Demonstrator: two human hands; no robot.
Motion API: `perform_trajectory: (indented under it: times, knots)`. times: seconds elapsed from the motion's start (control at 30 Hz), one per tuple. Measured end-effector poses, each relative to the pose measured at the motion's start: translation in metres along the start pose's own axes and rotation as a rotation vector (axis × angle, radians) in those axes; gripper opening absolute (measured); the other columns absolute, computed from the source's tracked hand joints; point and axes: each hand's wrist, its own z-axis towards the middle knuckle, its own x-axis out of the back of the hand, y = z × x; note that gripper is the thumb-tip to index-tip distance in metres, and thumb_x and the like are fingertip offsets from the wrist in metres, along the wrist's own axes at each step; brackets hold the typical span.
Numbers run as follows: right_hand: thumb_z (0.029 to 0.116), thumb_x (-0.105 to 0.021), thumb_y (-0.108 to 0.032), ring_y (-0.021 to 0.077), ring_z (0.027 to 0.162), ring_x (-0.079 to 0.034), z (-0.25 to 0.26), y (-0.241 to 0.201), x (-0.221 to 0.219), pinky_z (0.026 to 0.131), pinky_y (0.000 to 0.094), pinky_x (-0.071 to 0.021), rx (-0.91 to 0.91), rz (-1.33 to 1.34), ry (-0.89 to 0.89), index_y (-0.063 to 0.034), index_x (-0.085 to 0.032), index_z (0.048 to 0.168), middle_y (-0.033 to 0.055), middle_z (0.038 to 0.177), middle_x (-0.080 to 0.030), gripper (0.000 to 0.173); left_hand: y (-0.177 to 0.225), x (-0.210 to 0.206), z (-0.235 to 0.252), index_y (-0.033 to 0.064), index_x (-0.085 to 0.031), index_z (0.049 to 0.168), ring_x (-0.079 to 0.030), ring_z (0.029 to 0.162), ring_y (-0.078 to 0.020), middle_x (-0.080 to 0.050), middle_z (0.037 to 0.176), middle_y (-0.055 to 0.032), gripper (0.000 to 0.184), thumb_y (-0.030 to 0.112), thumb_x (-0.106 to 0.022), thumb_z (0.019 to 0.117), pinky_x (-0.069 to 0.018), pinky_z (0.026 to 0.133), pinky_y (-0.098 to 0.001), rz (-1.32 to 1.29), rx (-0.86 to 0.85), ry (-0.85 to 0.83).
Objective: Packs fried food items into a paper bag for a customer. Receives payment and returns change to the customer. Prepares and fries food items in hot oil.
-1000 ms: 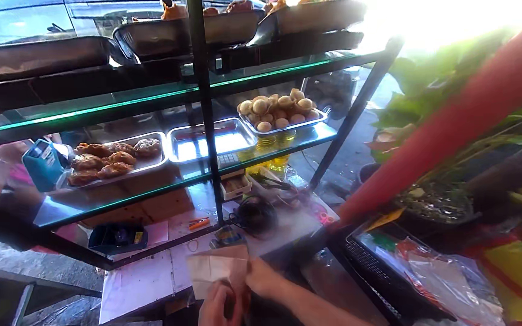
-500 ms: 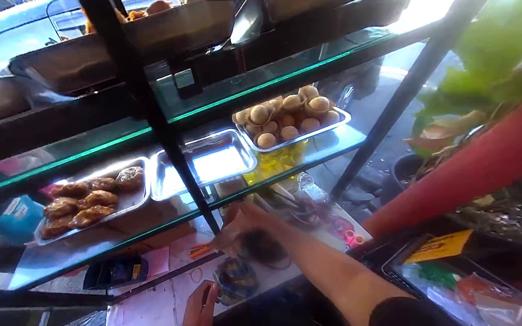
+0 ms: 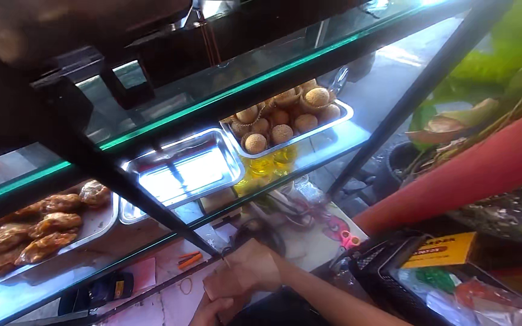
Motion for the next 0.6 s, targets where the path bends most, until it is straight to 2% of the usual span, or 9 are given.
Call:
perform_trajectory:
  times: [0.07,0.13,0.2,0.23,0.3,0.33,0.43,0.5,0.6]
  knots:
    - [0.0926,-0.069,-0.046,0.0303,0.115,-0.067,-0.002,-0.013,0.007,0.1,0.0558,-0.0519,-0.067,-0.09,-0.058,-0.0055,-0.068,0.122,0.0164,0.12,-0.07,0.05,0.01,-0.002,0.002,-0.0038,-0.042,0.135,-0.071,0.104,-0.0285,-0.071,0.113,-0.0188,0.06,0.006,-0.072,0.0831,-0.0588,0.093,-0.0486,0.043,-0.012,0.01]
    - [0.0945,-0.068,-0.044,0.0308,0.119,-0.065,-0.007,-0.024,0.013,0.104,0.0559,-0.0501,-0.132,-0.027,-0.084,-0.0043,-0.066,0.127,0.0173,0.124,-0.069,0.051,0.018,-0.003,0.0,-0.003,-0.043,0.134,-0.073,0.099,-0.0261,-0.073,0.109,-0.0163,0.061,0.006,-0.072,0.0803,-0.0607,0.09,-0.047,0.087,-0.025,0.069]
    - [0.0942,-0.069,-0.038,0.0292,0.118,-0.066,-0.011,-0.026,0.014,0.104,0.0531,-0.0504,-0.144,0.073,-0.057,-0.002,-0.065,0.127,0.0177,0.123,-0.069,0.049,0.019,-0.004,0.0,-0.0027,-0.038,0.137,-0.073,0.099,-0.0214,-0.073,0.11,-0.0124,0.072,0.008,-0.075,0.0765,-0.0613,0.09,-0.0432,0.135,-0.081,0.135]
    - [0.0937,-0.069,-0.037,0.0267,0.116,-0.066,-0.012,-0.023,0.012,0.104,0.0503,-0.051,-0.129,0.126,-0.035,-0.0019,-0.065,0.127,0.0164,0.122,-0.07,0.049,0.017,-0.003,0.001,-0.0018,-0.035,0.139,-0.073,0.1,-0.0185,-0.072,0.112,-0.0099,0.078,0.011,-0.077,0.0747,-0.0617,0.089,-0.041,0.151,-0.125,0.166]
    - [0.0928,-0.07,-0.037,0.0241,0.117,-0.066,-0.012,-0.02,0.01,0.105,0.0482,-0.0507,-0.121,0.188,-0.015,-0.0022,-0.065,0.128,0.0153,0.123,-0.07,0.05,0.008,0.012,0.008,-0.0022,-0.026,0.151,-0.069,0.112,-0.02,-0.066,0.127,-0.0124,0.1,0.023,-0.085,0.0747,-0.059,0.096,-0.043,0.144,-0.219,0.162]
    - [0.0931,-0.07,-0.039,0.0242,0.12,-0.065,-0.011,-0.019,0.01,0.107,0.0486,-0.0496,-0.132,0.179,-0.019,-0.0031,-0.063,0.13,0.0151,0.126,-0.069,0.052,0.004,0.018,0.01,-0.0024,-0.025,0.153,-0.067,0.116,-0.0212,-0.063,0.132,-0.0143,0.104,0.029,-0.087,0.0755,-0.0575,0.099,-0.0437,0.153,-0.254,0.16]
    - [0.0944,-0.068,-0.04,0.0267,0.125,-0.062,-0.009,-0.016,0.011,0.109,0.0509,-0.0478,-0.128,0.104,-0.037,-0.0036,-0.062,0.132,0.0163,0.13,-0.067,0.053,0.004,0.027,0.01,-0.0054,-0.029,0.152,-0.065,0.119,-0.0216,-0.062,0.135,-0.0163,0.099,0.036,-0.086,0.0816,-0.0552,0.103,-0.0412,0.25,-0.3,0.13]
    - [0.096,-0.065,-0.041,0.0282,0.13,-0.059,-0.007,-0.016,0.013,0.112,0.0521,-0.0453,-0.153,0.057,-0.081,-0.0043,-0.059,0.137,0.0167,0.136,-0.063,0.055,0.004,0.026,0.007,-0.0071,-0.038,0.147,-0.068,0.115,-0.0207,-0.066,0.13,-0.0151,0.089,0.03,-0.086,0.082,-0.0567,0.101,-0.0398,0.286,-0.365,0.142]
    - [0.1021,-0.056,-0.041,0.0301,0.137,-0.054,-0.003,-0.021,0.019,0.116,0.0538,-0.041,-0.196,0.03,-0.14,-0.0043,-0.055,0.142,0.0175,0.143,-0.059,0.054,0.003,0.029,0.005,-0.0073,-0.04,0.144,-0.064,0.12,-0.0213,-0.064,0.133,-0.014,0.088,0.022,-0.089,0.0771,-0.0552,0.103,-0.0399,0.375,-0.552,0.244]
